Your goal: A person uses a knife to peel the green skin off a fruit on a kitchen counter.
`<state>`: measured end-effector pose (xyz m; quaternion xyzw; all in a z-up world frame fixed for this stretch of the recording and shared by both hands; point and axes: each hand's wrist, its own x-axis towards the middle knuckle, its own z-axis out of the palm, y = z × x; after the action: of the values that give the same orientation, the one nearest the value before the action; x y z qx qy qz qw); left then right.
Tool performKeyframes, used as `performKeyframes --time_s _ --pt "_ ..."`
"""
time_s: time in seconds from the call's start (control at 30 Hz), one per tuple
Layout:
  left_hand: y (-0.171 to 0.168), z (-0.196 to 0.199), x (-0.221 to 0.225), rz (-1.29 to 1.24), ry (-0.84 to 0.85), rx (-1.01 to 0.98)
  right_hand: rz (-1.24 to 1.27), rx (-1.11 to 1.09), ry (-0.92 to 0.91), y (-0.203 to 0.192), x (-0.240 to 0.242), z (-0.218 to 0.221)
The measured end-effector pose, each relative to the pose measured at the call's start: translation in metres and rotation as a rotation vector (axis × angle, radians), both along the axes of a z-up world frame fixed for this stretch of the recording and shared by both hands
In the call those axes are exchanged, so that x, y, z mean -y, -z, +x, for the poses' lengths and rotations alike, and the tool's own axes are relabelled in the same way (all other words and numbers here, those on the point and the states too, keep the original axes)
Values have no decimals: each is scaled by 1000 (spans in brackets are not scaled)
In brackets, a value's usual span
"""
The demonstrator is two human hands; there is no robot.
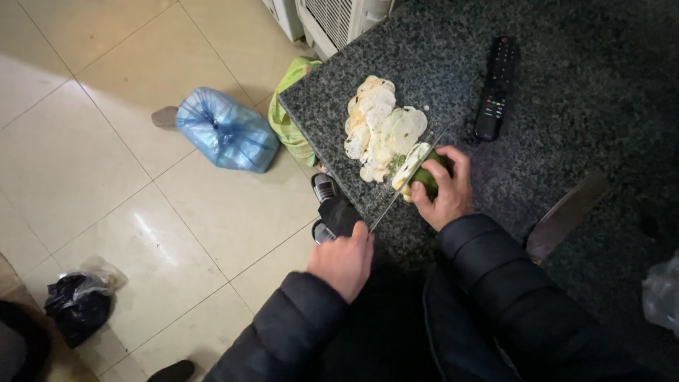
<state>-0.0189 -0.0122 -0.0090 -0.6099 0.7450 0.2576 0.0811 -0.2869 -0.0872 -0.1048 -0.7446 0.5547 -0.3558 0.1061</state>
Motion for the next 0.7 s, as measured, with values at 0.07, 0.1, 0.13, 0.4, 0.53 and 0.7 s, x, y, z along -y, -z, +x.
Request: performKeyframes --time_s 0.07,0.1,0.13,0.4,0.53,0.7 --pt "-9 12 -8 14 12 19 -11 9 4 0 1 3" --pt "-13 17 -12 29 24 32 -20 13 7 0 1 2" --pt "-9 13 -10 28 25 32 -21 13 8 3 2 -2" --pt "8 1 3 15 1 -29 -51 17 -1 7 3 -1" --pt "15 19 -19 45 -3 54 -35 41 -14 -7 4 2" --pt "5 17 -11 -21 5 45 -24 14 -10 3 2 2"
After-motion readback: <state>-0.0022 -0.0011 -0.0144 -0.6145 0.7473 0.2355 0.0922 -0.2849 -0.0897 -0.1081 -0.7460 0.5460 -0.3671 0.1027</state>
